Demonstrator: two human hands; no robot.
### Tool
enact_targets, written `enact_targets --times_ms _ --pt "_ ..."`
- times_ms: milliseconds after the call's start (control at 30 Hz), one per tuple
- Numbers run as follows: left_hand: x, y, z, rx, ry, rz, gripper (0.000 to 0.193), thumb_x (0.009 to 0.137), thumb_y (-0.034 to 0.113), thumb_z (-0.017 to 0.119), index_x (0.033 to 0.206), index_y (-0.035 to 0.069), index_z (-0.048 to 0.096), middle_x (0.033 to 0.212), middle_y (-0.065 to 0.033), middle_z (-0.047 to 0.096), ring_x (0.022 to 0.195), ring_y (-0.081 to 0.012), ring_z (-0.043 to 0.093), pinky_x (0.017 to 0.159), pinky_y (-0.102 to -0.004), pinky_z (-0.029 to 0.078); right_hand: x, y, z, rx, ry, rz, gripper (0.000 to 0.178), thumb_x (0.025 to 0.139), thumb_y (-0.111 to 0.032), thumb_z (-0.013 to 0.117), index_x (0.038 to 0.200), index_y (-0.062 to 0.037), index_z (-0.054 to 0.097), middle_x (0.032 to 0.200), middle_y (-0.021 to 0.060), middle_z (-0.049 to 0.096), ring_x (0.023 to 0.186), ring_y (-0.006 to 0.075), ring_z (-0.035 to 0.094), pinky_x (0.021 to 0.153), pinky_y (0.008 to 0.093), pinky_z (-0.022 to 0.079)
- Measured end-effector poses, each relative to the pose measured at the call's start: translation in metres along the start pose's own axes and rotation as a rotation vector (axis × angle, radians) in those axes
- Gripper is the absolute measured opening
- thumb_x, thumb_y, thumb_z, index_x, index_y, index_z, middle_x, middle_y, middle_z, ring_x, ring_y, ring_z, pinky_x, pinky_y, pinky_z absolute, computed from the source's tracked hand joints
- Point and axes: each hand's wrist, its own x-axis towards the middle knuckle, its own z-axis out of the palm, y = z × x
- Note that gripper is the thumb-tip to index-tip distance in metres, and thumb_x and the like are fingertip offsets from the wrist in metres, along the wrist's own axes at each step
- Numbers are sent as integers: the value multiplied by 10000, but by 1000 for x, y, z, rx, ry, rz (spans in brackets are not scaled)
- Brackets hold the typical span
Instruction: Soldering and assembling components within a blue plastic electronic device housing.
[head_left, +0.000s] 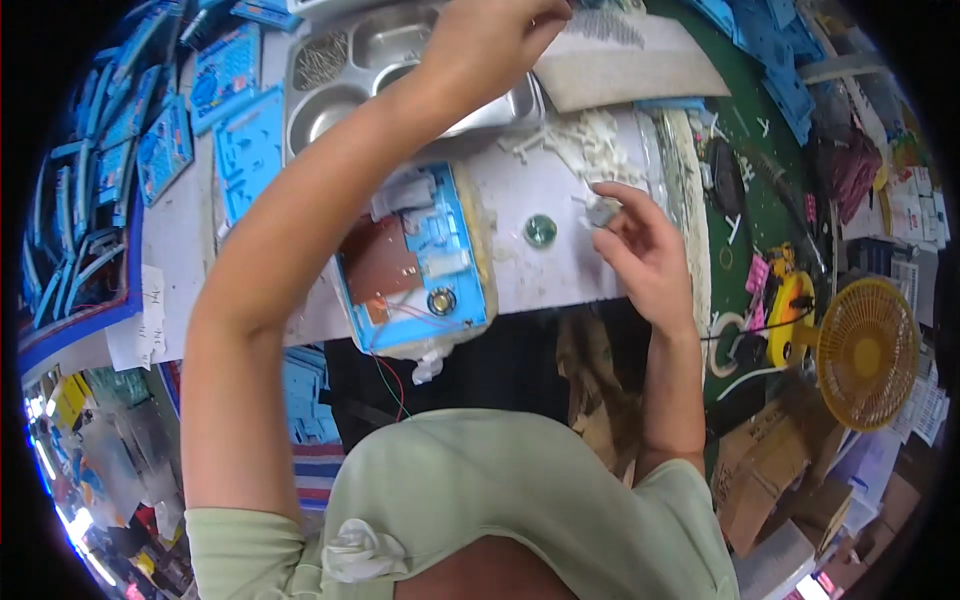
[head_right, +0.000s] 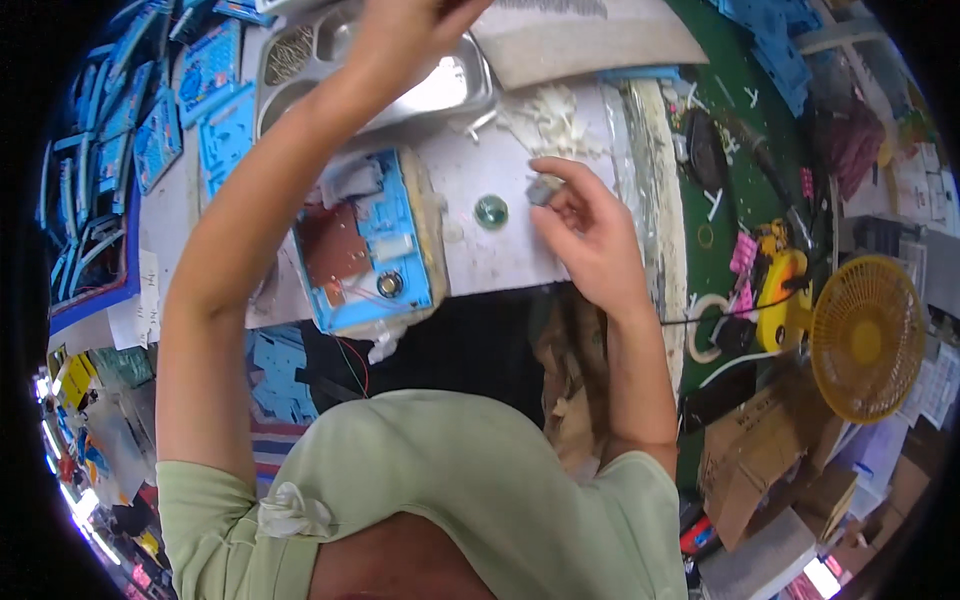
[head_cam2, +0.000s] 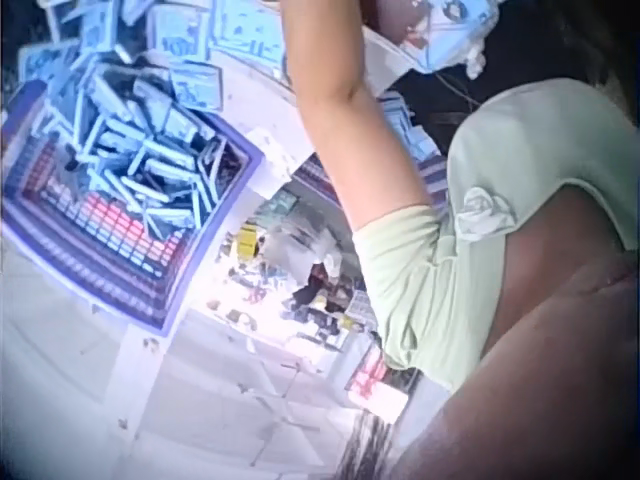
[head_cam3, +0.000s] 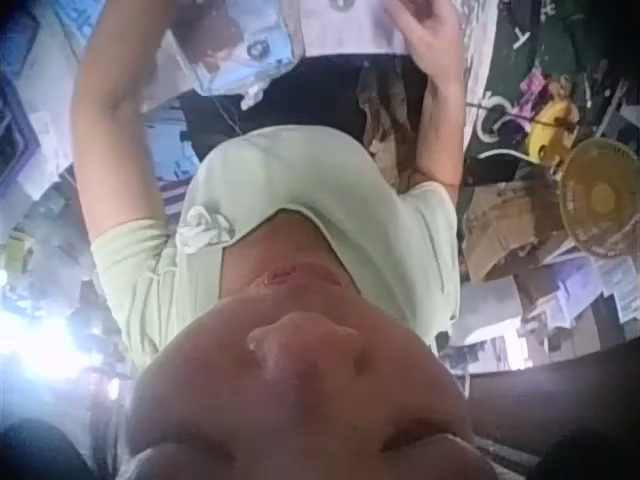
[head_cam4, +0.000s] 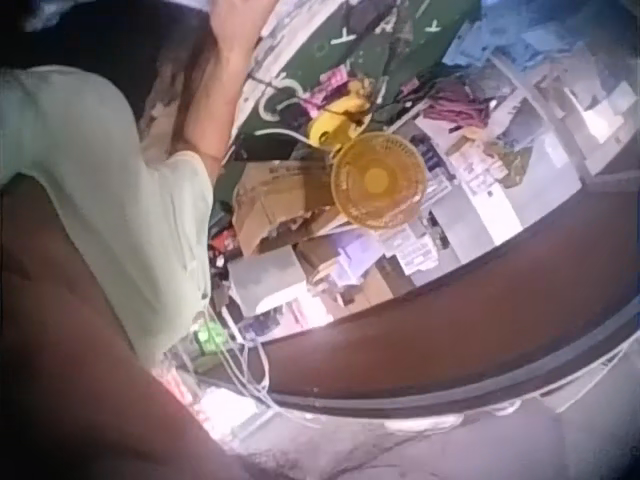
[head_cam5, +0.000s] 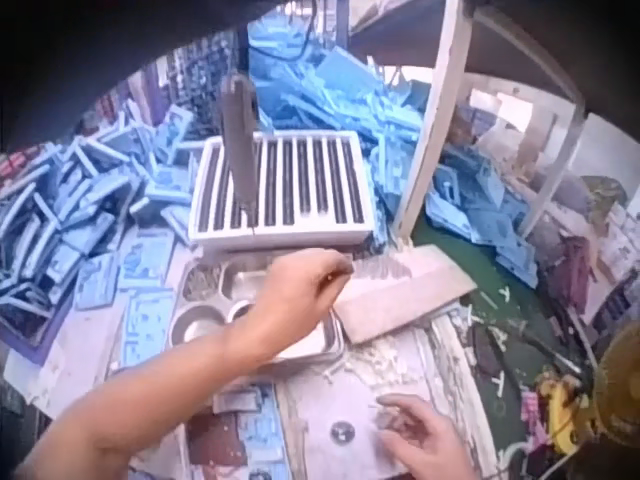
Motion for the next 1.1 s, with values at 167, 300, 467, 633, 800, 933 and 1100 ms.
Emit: enact_targets --times_ms 167,300,467,633,800,933,1100 --pt "-79 100 -109 -215 -311 -499 124 926 24 705 1034 -33 728 967 -68 731 882 -101 660 787 -252 528 14 6 3 -337 -147 24 391 886 -46 709 1275 -41 668 735 -4 536 661 78 498 631 259 443" --pt "-146 116 -148 -299 -275 -639 115 913 -35 686 1016 -27 735 1013 -78 711 885 -126 671 773 -253 538 29 2 10 -451 -288 38 413 898 -46 693 1310 -73 674 790 -28 533 709 71 501 655 248 446" --pt "-193 137 -143 -484 -88 -869 146 910 -86 657 1043 -46 700 1064 -107 676 943 -137 658 798 -254 549 44 -14 17 -819 -404 -35 450 830 -37 675 1278 -78 684 791 60 606 673 150 573 671 305 493" --pt "-207 148 -135 -626 -17 -926 161 910 -116 640 1055 -56 676 1117 -125 651 988 -169 658 834 -274 569 49 -1 23 -1029 -382 -461 412 819 -64 657 1230 -76 687 781 128 636 706 246 635 696 352 515" --pt "-208 148 -134 -527 -142 -836 188 893 -99 682 1071 -38 688 1048 -126 670 962 -206 688 810 -301 577 35 -24 32 -467 -368 66 425 853 -53 689 1278 -45 662 795 43 635 727 127 611 680 257 478" --pt "-199 153 -131 -480 -176 -880 176 880 -100 693 1047 -47 677 1074 -110 661 963 -166 661 810 -281 555 -12 -29 87 335 -260 207 511 920 -38 716 1402 14 556 854 -28 618 783 52 573 698 205 444" --pt "-203 159 -127 -525 -146 -948 317 901 -83 710 1188 -1 602 1093 -82 663 1003 -146 669 854 -282 577 -17 -24 103 462 -481 289 516 927 -11 700 1416 17 539 855 -13 610 772 55 566 698 210 445"
